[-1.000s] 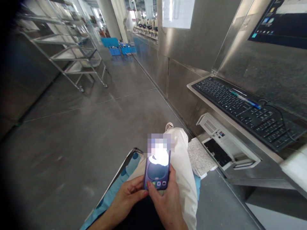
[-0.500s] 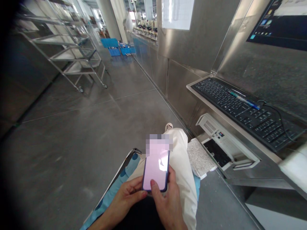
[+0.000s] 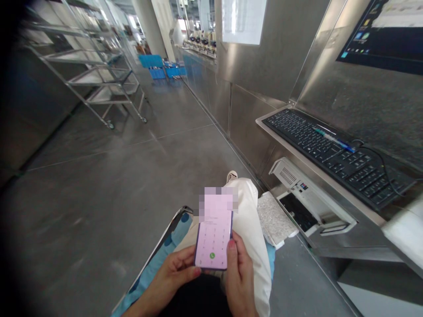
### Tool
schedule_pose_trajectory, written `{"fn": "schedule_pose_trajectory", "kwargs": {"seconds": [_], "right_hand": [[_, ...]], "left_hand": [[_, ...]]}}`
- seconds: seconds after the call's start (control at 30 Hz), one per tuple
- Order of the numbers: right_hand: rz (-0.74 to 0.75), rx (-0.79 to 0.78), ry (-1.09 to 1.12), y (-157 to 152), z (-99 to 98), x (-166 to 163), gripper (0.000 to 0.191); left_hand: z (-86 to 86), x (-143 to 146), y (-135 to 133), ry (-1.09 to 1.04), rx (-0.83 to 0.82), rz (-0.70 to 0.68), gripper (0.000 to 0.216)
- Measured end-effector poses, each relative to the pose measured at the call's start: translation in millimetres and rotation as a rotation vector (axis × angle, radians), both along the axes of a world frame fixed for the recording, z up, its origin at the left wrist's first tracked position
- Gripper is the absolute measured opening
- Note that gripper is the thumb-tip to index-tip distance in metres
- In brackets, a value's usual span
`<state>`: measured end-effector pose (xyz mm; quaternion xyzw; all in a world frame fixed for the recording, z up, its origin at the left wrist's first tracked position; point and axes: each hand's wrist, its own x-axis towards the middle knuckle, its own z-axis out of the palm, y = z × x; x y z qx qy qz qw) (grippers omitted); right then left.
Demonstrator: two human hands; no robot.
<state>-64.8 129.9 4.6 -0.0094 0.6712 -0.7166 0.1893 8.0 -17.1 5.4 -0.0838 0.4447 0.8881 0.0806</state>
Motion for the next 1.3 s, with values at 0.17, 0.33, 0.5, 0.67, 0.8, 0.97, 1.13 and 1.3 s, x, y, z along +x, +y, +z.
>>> {"fn": "schedule_pose_trajectory", "kwargs": {"seconds": [0.17,0.33,0.5,0.67,0.8,0.97,1.13,1.3], "right_hand": [[-0.004,-0.079,-0.092,2,0.2,-5,0.050],[0.041,-0.085,-0.089,6,-4.5,-8,0.049],[0.046,-0.113,-0.078,7,-5.1,-8,0.048],[0.054,-0.118,-0.078,7,-4.7,-7,0.046],[0.060,-0.152,-0.100,7,-6.6,-6,0.045],[0.042,-0.170,-0.117,4,-9.5,-3,0.044],[0.048,-0.126,-0.112,1,-12.4,0,0.046],[0.030,-0.061,-0.123,1,-19.3,6,0.050]], "left_hand": [[9.7,-2,1,0.026,0.018,-0.024,0.040],[3.4,1,0,0.017,-0.040,-0.028,0.044],[-0.5,0,0,0.020,-0.044,-0.017,0.044],[-0.4,-2,-1,0.052,-0.032,-0.034,0.044],[-8.2,0,-1,0.093,-0.027,-0.046,0.047],[-13.6,2,2,0.126,0.021,-0.078,0.054],[-10.2,2,4,0.093,0.046,-0.073,0.059],[-10.8,7,3,0.072,0.011,-0.083,0.057]]}}
